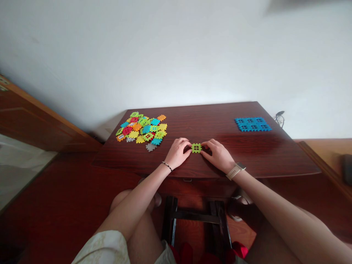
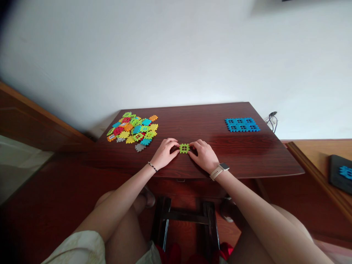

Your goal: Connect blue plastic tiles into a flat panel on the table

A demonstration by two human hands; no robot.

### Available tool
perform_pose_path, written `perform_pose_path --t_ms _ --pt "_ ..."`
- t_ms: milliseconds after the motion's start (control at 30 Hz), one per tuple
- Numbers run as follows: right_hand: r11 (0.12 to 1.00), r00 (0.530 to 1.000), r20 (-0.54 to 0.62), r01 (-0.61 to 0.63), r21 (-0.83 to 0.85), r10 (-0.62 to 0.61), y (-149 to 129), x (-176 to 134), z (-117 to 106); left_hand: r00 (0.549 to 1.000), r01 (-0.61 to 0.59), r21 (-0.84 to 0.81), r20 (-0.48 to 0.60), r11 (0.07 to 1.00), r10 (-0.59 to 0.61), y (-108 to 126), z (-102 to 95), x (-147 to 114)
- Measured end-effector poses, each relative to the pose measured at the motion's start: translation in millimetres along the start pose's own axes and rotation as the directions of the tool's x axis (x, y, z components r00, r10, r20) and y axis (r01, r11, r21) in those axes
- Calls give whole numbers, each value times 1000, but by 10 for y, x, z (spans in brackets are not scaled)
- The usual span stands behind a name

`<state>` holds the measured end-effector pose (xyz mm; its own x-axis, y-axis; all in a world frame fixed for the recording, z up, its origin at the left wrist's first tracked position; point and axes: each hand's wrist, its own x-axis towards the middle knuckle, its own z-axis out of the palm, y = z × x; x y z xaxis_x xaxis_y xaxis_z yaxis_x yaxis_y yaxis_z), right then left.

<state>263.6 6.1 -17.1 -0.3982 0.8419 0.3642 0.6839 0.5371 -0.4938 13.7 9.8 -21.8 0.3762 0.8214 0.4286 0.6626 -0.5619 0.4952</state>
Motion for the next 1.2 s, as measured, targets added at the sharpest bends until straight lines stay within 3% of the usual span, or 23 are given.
perform_pose_path --t_ms 1200 --pt "999 1000 12 6 -37 -6 -2 -8 -3 1000 -6 0 3 1000 6 13 -14 2"
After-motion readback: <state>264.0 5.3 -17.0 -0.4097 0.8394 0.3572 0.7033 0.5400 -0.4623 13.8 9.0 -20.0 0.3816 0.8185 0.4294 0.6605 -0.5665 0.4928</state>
